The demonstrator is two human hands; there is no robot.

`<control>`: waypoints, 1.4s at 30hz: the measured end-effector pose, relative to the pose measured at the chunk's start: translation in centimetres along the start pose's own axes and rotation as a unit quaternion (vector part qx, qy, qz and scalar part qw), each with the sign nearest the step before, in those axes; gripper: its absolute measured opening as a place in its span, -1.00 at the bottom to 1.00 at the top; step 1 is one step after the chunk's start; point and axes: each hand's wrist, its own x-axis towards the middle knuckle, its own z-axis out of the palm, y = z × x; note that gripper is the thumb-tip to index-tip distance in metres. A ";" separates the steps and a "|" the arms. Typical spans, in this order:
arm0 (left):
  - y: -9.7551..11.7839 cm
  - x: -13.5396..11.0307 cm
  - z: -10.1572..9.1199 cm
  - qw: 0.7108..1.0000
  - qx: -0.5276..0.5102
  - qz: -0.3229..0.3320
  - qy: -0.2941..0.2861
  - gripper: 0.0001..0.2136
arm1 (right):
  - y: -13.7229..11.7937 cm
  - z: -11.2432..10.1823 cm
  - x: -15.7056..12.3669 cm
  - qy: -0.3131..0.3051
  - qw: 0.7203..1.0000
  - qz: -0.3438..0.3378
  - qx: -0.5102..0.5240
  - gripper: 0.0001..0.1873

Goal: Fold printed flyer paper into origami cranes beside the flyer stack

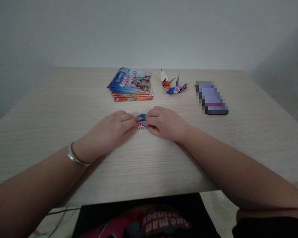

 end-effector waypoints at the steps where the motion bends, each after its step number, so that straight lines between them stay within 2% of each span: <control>1: 0.0 0.0 0.1 1.000 -0.009 -0.009 0.003 -0.87 | -0.2 0.0 0.1 -0.007 1.000 0.015 -0.002 -0.84; 4: -0.2 -0.2 0.4 0.999 -0.033 -0.023 0.007 -0.85 | -0.6 0.0 0.3 -0.025 0.998 0.040 -0.029 -0.79; 10: 0.2 -0.2 0.5 0.999 -0.035 -0.032 0.023 -0.83 | -1.3 0.0 0.5 -0.035 0.992 0.004 -0.119 -0.66; 17: 0.1 -0.1 1.1 0.996 -0.069 -0.022 0.049 -0.79 | -2.3 -0.1 0.7 -0.057 0.988 0.039 -0.141 -0.69; 20: -0.1 -0.2 1.4 0.994 -0.081 -0.023 0.075 -0.80 | -2.3 0.1 0.9 -0.048 0.991 0.076 -0.102 -0.73; 25: -0.2 -0.1 1.5 0.993 -0.094 -0.021 0.074 -0.81 | -1.7 0.5 1.2 -0.011 0.988 0.149 0.034 -0.82; 28: -0.2 0.1 1.6 0.987 -0.126 -0.047 0.089 -0.80 | -1.4 0.6 1.2 0.002 0.980 0.174 0.093 -0.84; 32: -0.4 0.6 1.8 0.973 -0.184 -0.095 0.100 -0.80 | -1.2 0.6 1.1 -0.004 0.971 0.207 0.118 -0.85; 35: -0.6 0.8 1.9 0.969 -0.203 -0.104 0.092 -0.81 | -1.2 0.5 1.0 -0.009 0.963 0.239 0.127 -0.86; 39: -0.7 0.7 2.1 0.967 -0.211 -0.113 0.092 -0.81 | -1.2 0.7 1.2 -0.015 0.956 0.261 0.134 -0.89; 42: -0.6 0.6 2.1 0.968 -0.194 -0.128 0.089 -0.84 | -1.3 1.0 1.1 0.000 0.942 0.282 0.181 -0.90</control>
